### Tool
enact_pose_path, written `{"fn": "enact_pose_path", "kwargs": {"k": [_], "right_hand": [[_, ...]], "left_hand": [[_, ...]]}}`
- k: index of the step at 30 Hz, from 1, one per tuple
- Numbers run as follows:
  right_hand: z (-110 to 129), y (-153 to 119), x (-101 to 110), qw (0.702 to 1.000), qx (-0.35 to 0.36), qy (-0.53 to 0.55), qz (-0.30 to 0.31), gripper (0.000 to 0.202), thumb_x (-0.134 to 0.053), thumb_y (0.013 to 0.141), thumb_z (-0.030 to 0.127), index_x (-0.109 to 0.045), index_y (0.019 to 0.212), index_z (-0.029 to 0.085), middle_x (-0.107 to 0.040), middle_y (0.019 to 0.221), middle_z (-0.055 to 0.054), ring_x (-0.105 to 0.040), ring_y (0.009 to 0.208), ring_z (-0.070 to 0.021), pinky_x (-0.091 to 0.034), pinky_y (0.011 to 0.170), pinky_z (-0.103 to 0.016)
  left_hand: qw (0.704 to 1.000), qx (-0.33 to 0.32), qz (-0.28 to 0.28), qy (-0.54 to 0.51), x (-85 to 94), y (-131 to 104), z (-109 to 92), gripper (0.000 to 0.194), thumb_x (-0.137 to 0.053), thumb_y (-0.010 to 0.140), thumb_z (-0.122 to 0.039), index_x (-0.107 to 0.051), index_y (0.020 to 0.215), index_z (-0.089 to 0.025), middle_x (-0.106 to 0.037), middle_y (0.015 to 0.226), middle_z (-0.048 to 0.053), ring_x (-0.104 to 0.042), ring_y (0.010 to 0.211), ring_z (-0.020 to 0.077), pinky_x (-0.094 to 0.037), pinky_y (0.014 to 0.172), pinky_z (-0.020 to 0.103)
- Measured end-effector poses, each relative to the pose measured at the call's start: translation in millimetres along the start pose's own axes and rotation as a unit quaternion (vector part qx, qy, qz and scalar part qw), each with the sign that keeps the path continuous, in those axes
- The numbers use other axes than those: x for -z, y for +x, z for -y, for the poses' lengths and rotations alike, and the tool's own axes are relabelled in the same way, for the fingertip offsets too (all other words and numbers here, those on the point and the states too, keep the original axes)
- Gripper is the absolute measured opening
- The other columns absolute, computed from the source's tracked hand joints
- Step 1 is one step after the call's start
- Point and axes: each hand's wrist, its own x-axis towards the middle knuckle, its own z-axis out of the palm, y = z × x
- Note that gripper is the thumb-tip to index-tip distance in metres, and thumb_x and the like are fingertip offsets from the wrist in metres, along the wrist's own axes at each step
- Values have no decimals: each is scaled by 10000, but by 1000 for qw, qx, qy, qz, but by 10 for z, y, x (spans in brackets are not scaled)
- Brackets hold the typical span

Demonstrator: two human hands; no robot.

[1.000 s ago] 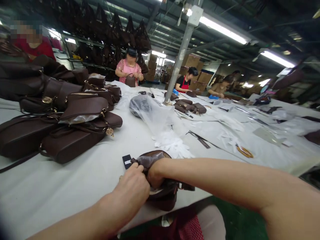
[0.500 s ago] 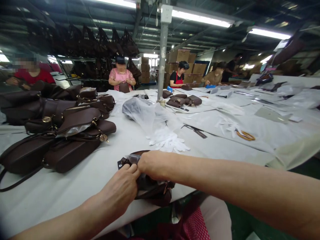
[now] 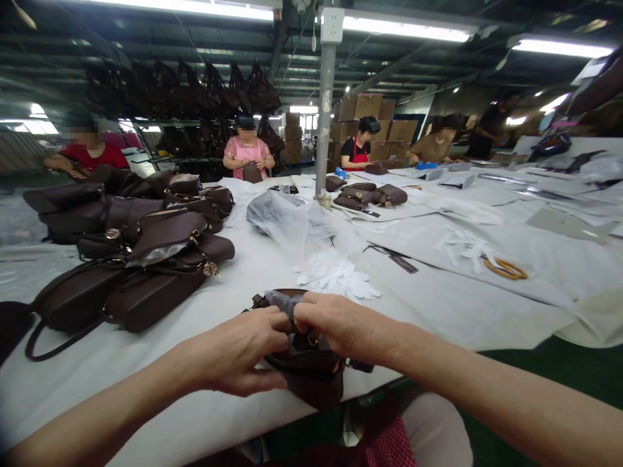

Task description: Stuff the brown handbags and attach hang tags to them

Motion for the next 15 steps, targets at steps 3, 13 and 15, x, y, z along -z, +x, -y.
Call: {"fn": "enact_pose_path", "kwargs": {"k": [3,13,15], "right_hand": [[-48,-3,-7,1000,0,9,-18,191,-465,765,56,-592,857,165,-575,843,-27,-499,758,-134,-392,668,-224],[-30,319,-87,961,-179,199,-74,128,-568,751,108,-558,853,185,-605,691,31,-576,657,-125,-430,613,-225],[-34,372,-69,949,-198,236,-70,176,-599,745,123,-564,908,181,-601,660,45,-582,633,-123,-441,603,-224]], "left_hand": [[999,23,-10,-48,15,23,17,198,-493,881,-237,-659,916,-136,-649,974,104,-608,893,204,-479,820,310],[982,73,35,-172,-55,216,241,166,-540,768,-117,-648,883,-168,-696,867,28,-625,751,167,-456,664,237],[982,80,-33,-168,-97,189,242,107,-560,784,-154,-650,834,-186,-686,834,13,-621,754,164,-449,678,239]]}}
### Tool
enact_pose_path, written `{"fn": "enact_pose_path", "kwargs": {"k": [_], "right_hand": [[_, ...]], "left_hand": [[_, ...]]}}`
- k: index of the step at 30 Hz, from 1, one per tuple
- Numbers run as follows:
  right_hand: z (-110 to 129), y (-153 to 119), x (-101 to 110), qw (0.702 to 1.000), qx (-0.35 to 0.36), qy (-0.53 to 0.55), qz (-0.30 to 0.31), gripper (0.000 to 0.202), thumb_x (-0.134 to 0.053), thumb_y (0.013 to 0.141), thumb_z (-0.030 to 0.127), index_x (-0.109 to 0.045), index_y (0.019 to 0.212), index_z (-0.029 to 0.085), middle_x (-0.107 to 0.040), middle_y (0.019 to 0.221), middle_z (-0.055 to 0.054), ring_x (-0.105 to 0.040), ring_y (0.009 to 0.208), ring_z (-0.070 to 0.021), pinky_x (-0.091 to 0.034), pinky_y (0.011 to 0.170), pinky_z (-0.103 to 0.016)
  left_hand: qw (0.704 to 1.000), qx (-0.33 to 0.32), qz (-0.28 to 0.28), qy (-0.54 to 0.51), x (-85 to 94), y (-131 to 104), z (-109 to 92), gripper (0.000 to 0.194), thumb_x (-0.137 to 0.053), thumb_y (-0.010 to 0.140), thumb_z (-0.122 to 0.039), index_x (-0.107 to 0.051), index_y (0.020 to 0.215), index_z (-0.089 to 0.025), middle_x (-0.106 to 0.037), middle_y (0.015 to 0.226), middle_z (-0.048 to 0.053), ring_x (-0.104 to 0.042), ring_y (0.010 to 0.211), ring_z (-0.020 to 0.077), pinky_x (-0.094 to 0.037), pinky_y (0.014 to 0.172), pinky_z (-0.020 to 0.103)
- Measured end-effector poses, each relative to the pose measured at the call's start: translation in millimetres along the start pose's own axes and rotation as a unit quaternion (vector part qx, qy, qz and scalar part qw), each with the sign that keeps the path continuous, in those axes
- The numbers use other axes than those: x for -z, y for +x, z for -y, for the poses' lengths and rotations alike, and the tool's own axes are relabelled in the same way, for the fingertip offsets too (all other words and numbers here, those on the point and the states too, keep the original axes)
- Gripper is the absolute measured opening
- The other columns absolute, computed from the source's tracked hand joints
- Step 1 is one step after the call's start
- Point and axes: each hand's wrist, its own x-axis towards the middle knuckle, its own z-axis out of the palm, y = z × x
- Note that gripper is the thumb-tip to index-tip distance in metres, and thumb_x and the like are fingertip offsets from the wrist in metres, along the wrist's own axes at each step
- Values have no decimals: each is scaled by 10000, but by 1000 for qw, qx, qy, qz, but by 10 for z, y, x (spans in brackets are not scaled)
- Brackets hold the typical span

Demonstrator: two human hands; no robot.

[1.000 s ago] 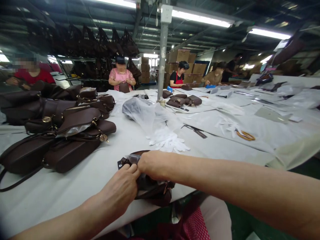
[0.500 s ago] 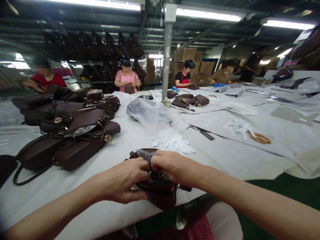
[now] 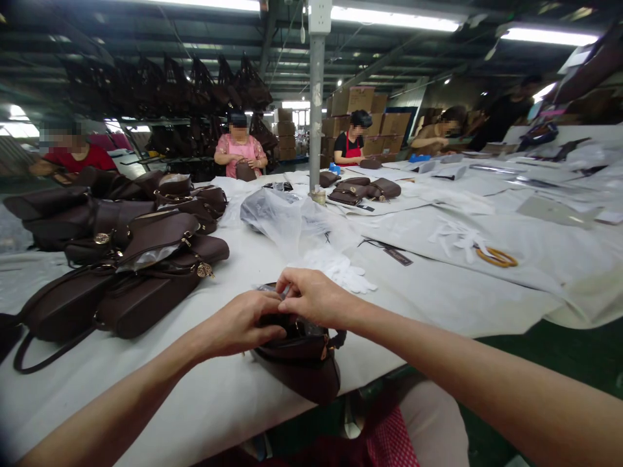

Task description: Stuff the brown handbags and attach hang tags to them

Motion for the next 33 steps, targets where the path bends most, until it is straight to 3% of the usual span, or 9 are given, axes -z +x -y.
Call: {"fn": "enact_pose_path", "kwargs": {"k": [5,10,12,15,18,23,27,31,33], "right_hand": [[49,-183,96,996,88,-23,-22,398,-658,715,141,-595,1106,180,-670,998,-36,-632,862,-165,-501,779,-289],[-200,-591,67,986,114,-109,-63,784,-772,653,218,-447,1367,216,-493,1390,-117,-486,1247,-277,-393,1057,-433],[-350,-658,-42,985,123,-109,-61,758,-776,673,234,-453,1359,211,-423,1456,-129,-401,1335,-288,-328,1116,-454],[-502,-637,-242,980,133,-105,-105,448,-755,721,247,-600,1137,189,-427,1447,-132,-420,1326,-285,-371,1096,-423],[-553,-573,-377,967,137,-114,-182,174,-697,779,242,-634,929,182,-509,1363,-139,-520,1228,-273,-458,1013,-395],[-585,-538,-360,924,189,-237,-233,67,-637,825,239,-650,857,181,-607,1270,-138,-510,1243,-302,-432,1038,-465],[-521,-492,-244,898,259,-312,-174,113,-635,804,198,-667,910,175,-565,1368,-104,-323,1399,-319,-245,1156,-527],[-399,-378,-175,915,265,-301,-54,500,-691,745,214,-583,1233,191,-578,1357,-76,-377,1371,-277,-141,1185,-520],[-366,-336,-174,928,239,-283,-44,594,-732,717,260,-554,1280,199,-578,1350,-88,-393,1355,-289,-139,1173,-547]], "left_hand": [[977,50,-204,42,-257,-122,61,95,-489,796,-144,-557,746,-188,-617,802,30,-570,717,157,-407,623,248],[929,92,-357,0,-439,-162,136,122,-437,761,-111,-428,694,-213,-507,690,-7,-503,661,148,-385,608,251],[912,109,-395,-17,-483,-142,142,116,-442,766,-115,-435,709,-217,-501,676,-13,-492,659,152,-396,627,263],[883,114,-454,-24,-507,-103,123,135,-450,781,-122,-413,693,-217,-538,755,15,-515,771,177,-431,720,307],[874,114,-470,-42,-473,-99,129,156,-438,780,-109,-373,688,-217,-560,853,37,-527,845,179,-441,763,317],[896,148,-413,-65,-347,-147,251,177,-427,781,-124,-350,648,-212,-477,665,-29,-466,638,130,-379,614,249],[908,132,-389,-85,-309,-119,293,145,-451,781,-152,-402,653,-201,-459,641,-41,-435,598,113,-351,577,230],[887,138,-425,-114,-388,-69,311,127,-462,781,-145,-427,671,-198,-399,610,-55,-403,571,106,-339,556,219],[873,135,-448,-135,-434,-62,323,141,-466,778,-143,-404,667,-204,-398,613,-55,-400,568,106,-341,545,213]]}}
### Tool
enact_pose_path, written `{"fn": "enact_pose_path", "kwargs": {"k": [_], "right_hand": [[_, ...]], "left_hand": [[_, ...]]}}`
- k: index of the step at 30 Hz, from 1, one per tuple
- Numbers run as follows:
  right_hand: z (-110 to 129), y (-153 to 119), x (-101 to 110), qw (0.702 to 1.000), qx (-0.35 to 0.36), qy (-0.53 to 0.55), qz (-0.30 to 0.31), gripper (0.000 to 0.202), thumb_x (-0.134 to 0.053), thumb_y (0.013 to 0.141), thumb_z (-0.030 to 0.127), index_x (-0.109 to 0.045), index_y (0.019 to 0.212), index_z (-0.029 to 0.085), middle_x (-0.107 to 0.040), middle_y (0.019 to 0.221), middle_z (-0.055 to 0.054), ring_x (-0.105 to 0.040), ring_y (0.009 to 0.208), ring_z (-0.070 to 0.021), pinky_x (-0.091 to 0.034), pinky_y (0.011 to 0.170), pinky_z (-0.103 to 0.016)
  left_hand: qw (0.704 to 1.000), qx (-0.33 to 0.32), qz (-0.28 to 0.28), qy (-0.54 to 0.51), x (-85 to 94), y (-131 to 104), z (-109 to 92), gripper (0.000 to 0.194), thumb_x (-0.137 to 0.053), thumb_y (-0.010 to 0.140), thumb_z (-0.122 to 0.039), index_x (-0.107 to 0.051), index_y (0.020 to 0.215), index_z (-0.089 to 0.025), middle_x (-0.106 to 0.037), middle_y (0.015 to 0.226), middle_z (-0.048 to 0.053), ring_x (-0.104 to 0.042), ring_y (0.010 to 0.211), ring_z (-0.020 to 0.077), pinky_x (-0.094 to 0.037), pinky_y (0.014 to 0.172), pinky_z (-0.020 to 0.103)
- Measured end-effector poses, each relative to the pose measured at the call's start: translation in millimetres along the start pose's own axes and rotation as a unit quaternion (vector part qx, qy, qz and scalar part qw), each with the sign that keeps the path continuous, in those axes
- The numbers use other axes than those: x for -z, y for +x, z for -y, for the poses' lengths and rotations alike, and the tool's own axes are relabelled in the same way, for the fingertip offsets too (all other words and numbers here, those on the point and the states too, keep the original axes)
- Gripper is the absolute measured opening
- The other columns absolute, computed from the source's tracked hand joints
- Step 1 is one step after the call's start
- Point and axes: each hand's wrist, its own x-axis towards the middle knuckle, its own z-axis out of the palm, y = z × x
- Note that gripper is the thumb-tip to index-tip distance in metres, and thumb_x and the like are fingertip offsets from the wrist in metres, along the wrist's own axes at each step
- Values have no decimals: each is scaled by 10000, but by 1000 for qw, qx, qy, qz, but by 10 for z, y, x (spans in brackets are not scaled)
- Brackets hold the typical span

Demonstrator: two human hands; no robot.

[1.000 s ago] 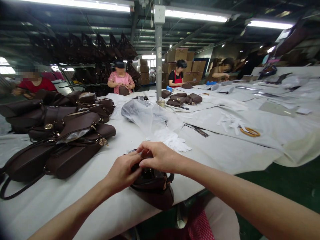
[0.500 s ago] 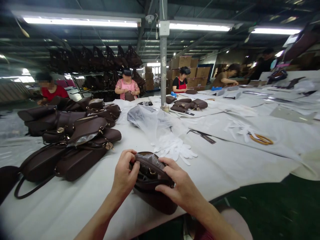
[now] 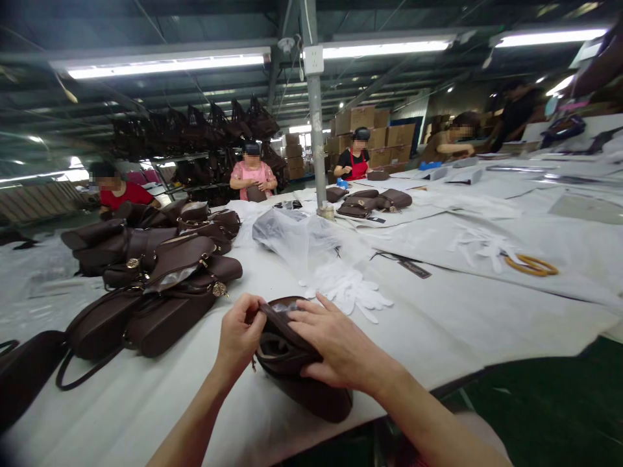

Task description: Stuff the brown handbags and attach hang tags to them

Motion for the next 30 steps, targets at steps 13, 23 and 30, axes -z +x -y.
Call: {"fn": "enact_pose_path", "kwargs": {"k": [13,23,30], "right_hand": [[-26,73,183,988,-59,137,30,193,-591,875,340,-684,996,221,-635,1246,-70,-530,1218,-292,-279,1111,-568],[-11,-103,-351,971,-104,130,-172,952,-791,670,353,-308,1477,208,-322,1524,-161,-281,1417,-327,-312,1126,-514],[-122,-153,-526,917,-193,251,-243,682,-680,720,181,-420,1346,249,-669,1219,-74,-636,1111,-237,-463,1017,-425]], "left_hand": [[999,7,-39,-13,-39,-49,39,131,-473,800,-148,-412,699,-206,-437,664,-42,-424,610,117,-353,583,224],[994,53,-46,-79,-27,-9,93,119,-479,761,-94,-528,804,-193,-541,717,-33,-518,667,123,-420,642,228],[985,74,-97,-123,-196,-193,1,108,-487,797,-130,-564,838,-193,-580,770,-12,-563,735,139,-461,703,243]]}}
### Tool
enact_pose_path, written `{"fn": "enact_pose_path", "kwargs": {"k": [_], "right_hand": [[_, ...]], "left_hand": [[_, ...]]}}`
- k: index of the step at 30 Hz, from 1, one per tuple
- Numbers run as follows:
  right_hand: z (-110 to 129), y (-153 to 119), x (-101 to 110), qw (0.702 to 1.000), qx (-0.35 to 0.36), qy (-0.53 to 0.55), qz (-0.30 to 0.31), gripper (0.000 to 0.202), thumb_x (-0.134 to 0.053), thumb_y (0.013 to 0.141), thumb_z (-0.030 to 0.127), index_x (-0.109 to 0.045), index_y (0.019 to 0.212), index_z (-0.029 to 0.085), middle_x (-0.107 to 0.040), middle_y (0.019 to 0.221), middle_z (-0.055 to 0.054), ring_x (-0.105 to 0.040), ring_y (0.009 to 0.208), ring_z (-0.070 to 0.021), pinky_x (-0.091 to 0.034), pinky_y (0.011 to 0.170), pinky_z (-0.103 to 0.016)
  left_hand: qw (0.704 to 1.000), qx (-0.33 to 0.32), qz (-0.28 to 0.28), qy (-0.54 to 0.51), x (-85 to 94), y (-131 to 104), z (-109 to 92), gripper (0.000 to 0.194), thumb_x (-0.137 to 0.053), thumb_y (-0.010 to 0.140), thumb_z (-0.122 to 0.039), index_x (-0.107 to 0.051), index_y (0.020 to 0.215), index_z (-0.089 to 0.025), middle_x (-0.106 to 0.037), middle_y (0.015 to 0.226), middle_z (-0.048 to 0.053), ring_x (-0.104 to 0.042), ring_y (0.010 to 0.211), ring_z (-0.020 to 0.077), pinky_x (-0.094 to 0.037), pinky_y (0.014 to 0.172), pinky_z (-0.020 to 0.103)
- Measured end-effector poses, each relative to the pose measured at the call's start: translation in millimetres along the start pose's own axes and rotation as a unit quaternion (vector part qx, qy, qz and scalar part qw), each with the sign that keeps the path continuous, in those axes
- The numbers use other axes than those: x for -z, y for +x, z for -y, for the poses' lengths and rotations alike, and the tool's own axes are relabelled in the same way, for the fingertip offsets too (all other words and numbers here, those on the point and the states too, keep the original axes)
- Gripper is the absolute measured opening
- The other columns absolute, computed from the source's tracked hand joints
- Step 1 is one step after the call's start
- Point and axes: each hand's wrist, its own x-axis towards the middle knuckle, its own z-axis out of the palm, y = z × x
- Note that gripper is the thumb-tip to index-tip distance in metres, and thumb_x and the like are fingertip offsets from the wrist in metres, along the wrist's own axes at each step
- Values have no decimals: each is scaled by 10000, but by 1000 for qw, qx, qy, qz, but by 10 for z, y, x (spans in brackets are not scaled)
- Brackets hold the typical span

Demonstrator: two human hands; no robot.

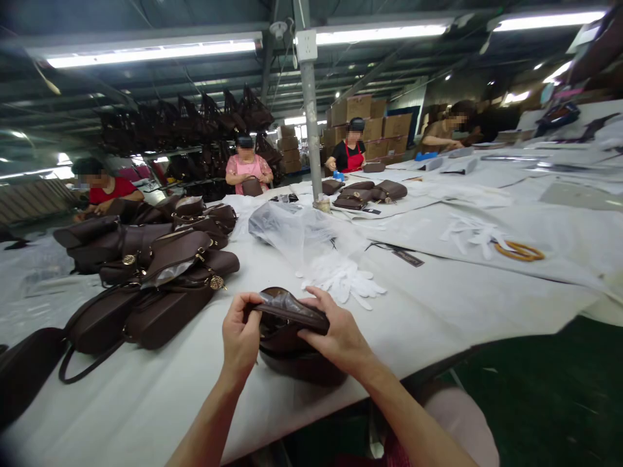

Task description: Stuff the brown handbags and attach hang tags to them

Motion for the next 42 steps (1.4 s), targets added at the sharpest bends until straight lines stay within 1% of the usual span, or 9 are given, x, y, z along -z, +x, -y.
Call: {"fn": "enact_pose_path", "kwargs": {"k": [3,6,10,14,19,25,31,37,42], "right_hand": [[-18,66,99,999,18,19,31,521,-640,740,168,-504,1237,248,-702,1162,-55,-653,1087,-222,-477,995,-400],[-19,97,158,998,5,49,35,433,-617,756,167,-526,1172,246,-728,1098,-40,-682,1016,-206,-498,950,-378],[18,104,159,995,7,83,47,417,-612,751,144,-517,1147,236,-748,1001,-20,-699,893,-184,-519,870,-337],[44,107,151,992,32,105,66,503,-595,756,127,-480,1236,224,-737,984,-16,-689,855,-168,-519,826,-312],[-159,13,236,979,33,185,74,903,-704,675,136,-276,1465,229,-617,1240,-71,-607,1115,-197,-452,1000,-375],[-345,-208,263,992,-3,128,8,397,-663,747,162,-618,1139,205,-649,1087,-45,-602,1019,-201,-508,902,-356],[-212,-362,145,985,-23,-70,-153,487,-644,766,207,-547,1243,189,-663,996,-71,-638,826,-204,-560,670,-319],[-96,-486,183,948,41,-244,-198,188,-427,925,211,-612,946,181,-679,757,-57,-659,647,-187,-507,610,-284],[118,-376,173,952,31,-209,-219,155,-421,891,175,-572,904,209,-680,703,-16,-650,584,-156,-470,562,-238]], "left_hand": [[990,-113,-24,87,24,-82,-85,154,-497,810,-104,-582,910,-186,-612,917,43,-592,868,178,-489,776,299],[908,-370,-35,195,86,-222,-173,247,-560,797,-47,-610,1001,-176,-615,1039,92,-575,996,211,-489,877,364],[785,-547,146,252,61,-420,-201,268,-488,851,-13,-629,1044,-134,-686,973,102,-612,991,199,-524,880,334],[776,-485,180,360,-82,-391,-168,369,-431,906,-76,-537,1258,-68,-626,1231,199,-534,1221,296,-483,996,460],[783,-419,231,398,-181,-143,-169,393,-474,912,-154,-524,1302,-160,-642,1202,142,-578,1145,304,-472,1000,527],[777,-414,258,399,-245,-34,-195,480,-475,854,-64,-587,1263,-289,-644,1105,84,-580,1080,278,-385,1063,577],[792,-398,236,400,-384,-194,-333,509,-440,771,-9,-575,1230,-180,-614,1221,137,-539,1161,316,-340,1072,609],[806,-382,253,374,-417,-229,-366,513,-554,772,-123,-506,1281,-162,-598,1275,150,-534,1180,338,-281,1093,614],[821,-373,244,355,-470,-239,-347,365,-605,824,-250,-573,1184,-198,-630,1213,130,-556,1141,328,-308,1057,588]]}}
